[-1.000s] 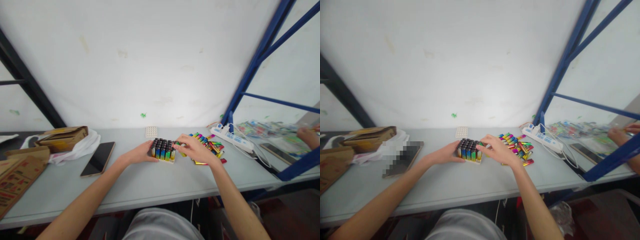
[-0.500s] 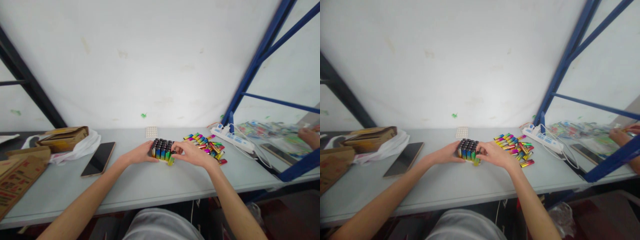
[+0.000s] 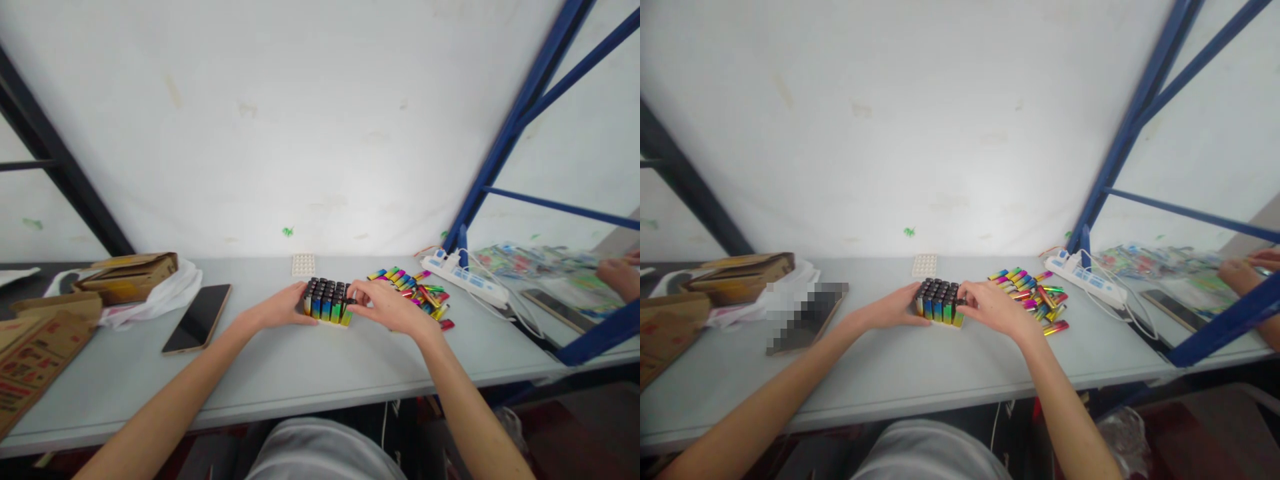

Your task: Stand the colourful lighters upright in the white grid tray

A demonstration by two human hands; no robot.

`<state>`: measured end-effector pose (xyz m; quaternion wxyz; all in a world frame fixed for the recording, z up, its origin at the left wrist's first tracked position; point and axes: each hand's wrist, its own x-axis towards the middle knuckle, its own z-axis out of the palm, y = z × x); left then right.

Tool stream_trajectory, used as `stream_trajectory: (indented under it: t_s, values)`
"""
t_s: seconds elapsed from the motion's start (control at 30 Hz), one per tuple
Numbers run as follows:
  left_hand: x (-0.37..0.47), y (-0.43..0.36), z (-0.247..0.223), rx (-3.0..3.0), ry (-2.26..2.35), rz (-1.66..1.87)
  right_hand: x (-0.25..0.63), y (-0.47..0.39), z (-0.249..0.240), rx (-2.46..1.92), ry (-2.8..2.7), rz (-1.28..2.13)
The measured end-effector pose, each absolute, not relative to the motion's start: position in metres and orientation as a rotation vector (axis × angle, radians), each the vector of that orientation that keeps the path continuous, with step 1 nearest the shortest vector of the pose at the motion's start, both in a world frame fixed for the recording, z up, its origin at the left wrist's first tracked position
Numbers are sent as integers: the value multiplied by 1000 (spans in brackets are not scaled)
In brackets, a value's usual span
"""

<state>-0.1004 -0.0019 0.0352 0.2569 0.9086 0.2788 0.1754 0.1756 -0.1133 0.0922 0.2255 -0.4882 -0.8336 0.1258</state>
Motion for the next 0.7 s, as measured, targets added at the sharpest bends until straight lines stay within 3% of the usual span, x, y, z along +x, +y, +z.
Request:
stream_trajectory:
  t_s: [0.4,0.7]
  values:
    - [-101,1,34,2504,793,473,196,-117,106,-1363,-2191,416]
    - [-81,11,32,2618,1029,508,272,-121,115,-1608,-1913,106]
